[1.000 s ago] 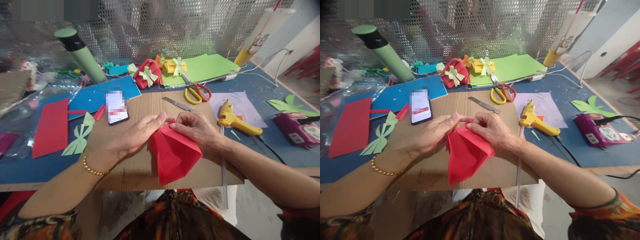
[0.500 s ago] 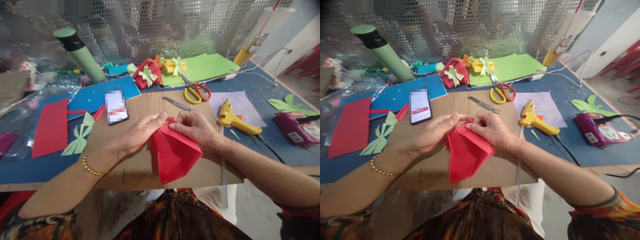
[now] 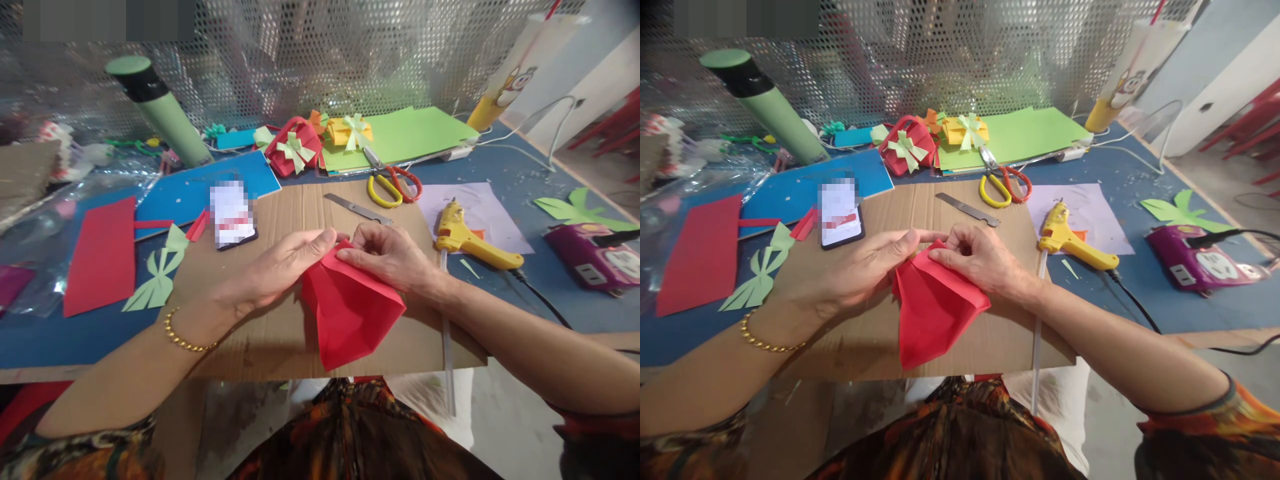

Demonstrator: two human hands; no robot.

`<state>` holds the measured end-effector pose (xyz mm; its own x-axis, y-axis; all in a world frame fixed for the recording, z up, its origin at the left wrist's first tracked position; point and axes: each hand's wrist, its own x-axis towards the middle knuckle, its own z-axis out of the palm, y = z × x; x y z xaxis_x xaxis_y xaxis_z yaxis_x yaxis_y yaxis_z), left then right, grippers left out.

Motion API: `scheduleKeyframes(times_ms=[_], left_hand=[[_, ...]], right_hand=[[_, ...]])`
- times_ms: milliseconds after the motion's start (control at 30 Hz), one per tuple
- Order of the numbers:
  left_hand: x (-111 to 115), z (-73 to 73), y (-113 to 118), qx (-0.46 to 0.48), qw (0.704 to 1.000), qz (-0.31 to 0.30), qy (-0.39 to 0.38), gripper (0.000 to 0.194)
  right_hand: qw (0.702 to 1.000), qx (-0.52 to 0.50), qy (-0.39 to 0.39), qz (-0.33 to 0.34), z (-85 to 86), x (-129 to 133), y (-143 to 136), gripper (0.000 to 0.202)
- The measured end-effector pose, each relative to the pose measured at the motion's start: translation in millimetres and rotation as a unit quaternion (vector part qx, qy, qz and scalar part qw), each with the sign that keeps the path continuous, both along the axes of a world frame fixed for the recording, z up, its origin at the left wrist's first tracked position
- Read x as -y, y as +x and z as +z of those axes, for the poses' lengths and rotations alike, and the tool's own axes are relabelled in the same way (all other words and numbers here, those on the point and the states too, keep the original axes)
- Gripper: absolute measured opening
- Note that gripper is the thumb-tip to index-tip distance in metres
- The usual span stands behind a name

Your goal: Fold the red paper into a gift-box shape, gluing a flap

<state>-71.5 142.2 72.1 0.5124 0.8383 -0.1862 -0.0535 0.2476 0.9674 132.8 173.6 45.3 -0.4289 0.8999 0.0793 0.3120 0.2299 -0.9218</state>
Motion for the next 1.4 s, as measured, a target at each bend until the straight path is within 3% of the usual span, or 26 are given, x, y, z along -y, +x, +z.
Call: scheduleKeyframes(times_ms=[233, 433, 800, 1100, 1267, 1400], left_hand=[[-4, -3.0, -2, 0.016, 0.998, -0.006, -0.056, 0.027], [-7, -5.4, -2, -0.014, 0.997, 0.013, -0.074, 0.034], [-3, 0.9, 0, -0.001, 1.0, 0.023, -0.002, 0.035], [-4, -2.6, 1, 0.005, 0.995, 0.005, -0.1, 0.037], [-5, -0.6, 0, -0.013, 0.996, -0.002, -0.089, 0.041], [-5, 1.4, -3, -0.094, 0.995, 0.0, -0.039, 0.052]], right_hand=[[1.0, -0.005, 0.01, 0.002, -0.1, 0, -1, 0.06], [1.0, 0.005, 0.01, -0.005, -1.3, 3, -1, 0.052], [0.999, 0.026, 0.033, -0.006, 4.0, 4, 0, 0.047], [0.999, 0.022, 0.039, -0.001, 1.9, 5, -2, 0.052], [0.998, 0.03, 0.005, 0.055, 8.9, 2, 4, 0.055], [0.992, 0.054, -0.038, 0.111, 14.1, -1, 9, 0.053]])
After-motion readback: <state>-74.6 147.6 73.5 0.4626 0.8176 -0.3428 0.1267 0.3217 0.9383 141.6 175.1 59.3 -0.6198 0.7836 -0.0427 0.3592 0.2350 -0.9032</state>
